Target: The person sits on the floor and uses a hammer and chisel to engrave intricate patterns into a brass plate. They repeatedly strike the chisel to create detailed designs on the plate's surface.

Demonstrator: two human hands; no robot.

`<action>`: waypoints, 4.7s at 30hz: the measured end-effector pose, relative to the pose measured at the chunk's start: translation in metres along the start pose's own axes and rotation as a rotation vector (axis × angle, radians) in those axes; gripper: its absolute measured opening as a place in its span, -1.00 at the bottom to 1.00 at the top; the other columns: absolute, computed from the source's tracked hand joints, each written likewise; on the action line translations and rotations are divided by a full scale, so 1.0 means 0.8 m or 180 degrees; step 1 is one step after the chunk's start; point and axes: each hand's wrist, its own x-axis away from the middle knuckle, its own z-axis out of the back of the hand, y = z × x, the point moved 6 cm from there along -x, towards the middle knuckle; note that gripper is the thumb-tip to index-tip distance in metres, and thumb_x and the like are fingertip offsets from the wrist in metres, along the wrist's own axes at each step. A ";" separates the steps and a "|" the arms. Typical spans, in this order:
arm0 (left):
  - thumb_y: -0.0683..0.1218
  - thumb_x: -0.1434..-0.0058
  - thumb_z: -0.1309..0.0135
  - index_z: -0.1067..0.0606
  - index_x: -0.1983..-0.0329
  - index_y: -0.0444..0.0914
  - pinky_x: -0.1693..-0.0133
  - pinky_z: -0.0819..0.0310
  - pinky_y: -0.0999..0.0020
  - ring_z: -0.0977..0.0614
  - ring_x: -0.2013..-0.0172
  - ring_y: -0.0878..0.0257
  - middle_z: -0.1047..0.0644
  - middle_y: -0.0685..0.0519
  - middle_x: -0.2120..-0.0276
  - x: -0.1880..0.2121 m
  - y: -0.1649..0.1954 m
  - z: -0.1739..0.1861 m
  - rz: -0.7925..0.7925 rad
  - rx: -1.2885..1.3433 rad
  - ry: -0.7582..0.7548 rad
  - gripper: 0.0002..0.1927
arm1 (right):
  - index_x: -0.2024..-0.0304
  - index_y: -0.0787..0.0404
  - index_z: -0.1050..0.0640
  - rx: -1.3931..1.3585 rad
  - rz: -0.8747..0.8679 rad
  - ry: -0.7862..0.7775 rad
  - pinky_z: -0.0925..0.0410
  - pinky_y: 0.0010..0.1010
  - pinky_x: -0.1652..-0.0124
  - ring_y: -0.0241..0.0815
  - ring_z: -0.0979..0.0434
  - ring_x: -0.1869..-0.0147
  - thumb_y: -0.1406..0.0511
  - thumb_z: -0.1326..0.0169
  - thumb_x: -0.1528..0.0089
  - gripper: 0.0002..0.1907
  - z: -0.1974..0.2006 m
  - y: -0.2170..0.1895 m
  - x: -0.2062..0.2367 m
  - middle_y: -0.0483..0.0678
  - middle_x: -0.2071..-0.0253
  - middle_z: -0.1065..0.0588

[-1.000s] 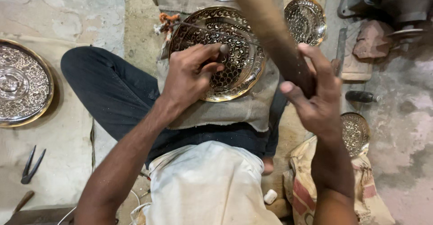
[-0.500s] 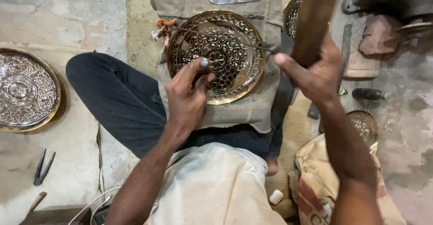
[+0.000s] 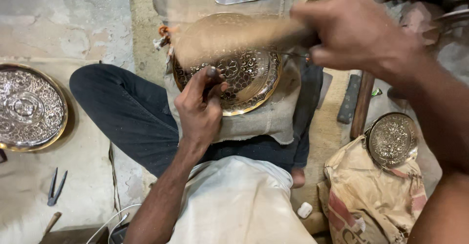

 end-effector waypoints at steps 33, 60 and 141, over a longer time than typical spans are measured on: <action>-0.42 -0.30 0.00 -0.52 -0.06 -0.34 0.19 -0.77 0.41 -0.76 0.15 0.24 -0.66 -0.06 0.18 -0.005 -0.003 0.003 -0.0007 -0.0340 -0.0272 -0.69 | 0.28 0.05 -0.57 0.1344 -0.0460 0.0186 -0.41 -0.06 0.39 -0.05 -0.57 0.48 0.29 -0.26 -0.07 -0.82 0.041 -0.040 0.026 -0.09 0.45 -0.56; -0.42 -0.35 -0.04 -0.52 -0.11 -0.36 0.14 -0.71 0.42 -0.71 0.16 0.24 -0.62 -0.04 0.14 -0.007 -0.002 0.005 -0.0034 0.0077 -0.0096 -0.70 | 0.21 0.17 -0.57 0.0500 -0.0346 0.0780 -0.41 -0.12 0.39 -0.02 -0.55 0.44 0.36 -0.19 -0.03 -0.74 0.061 -0.052 0.026 0.02 0.45 -0.53; -0.39 -0.17 -0.08 -0.54 -0.16 -0.29 0.46 -0.66 0.31 -0.74 0.40 0.20 -0.68 -0.13 0.17 -0.084 0.017 -0.055 -0.1053 -0.0777 -0.3485 -0.53 | -0.03 0.27 -0.32 -0.4205 -0.1780 0.1910 -0.46 -0.34 0.19 -0.26 -0.50 0.22 0.07 -0.06 -0.33 -0.55 -0.241 -0.152 0.188 -0.04 0.26 -0.46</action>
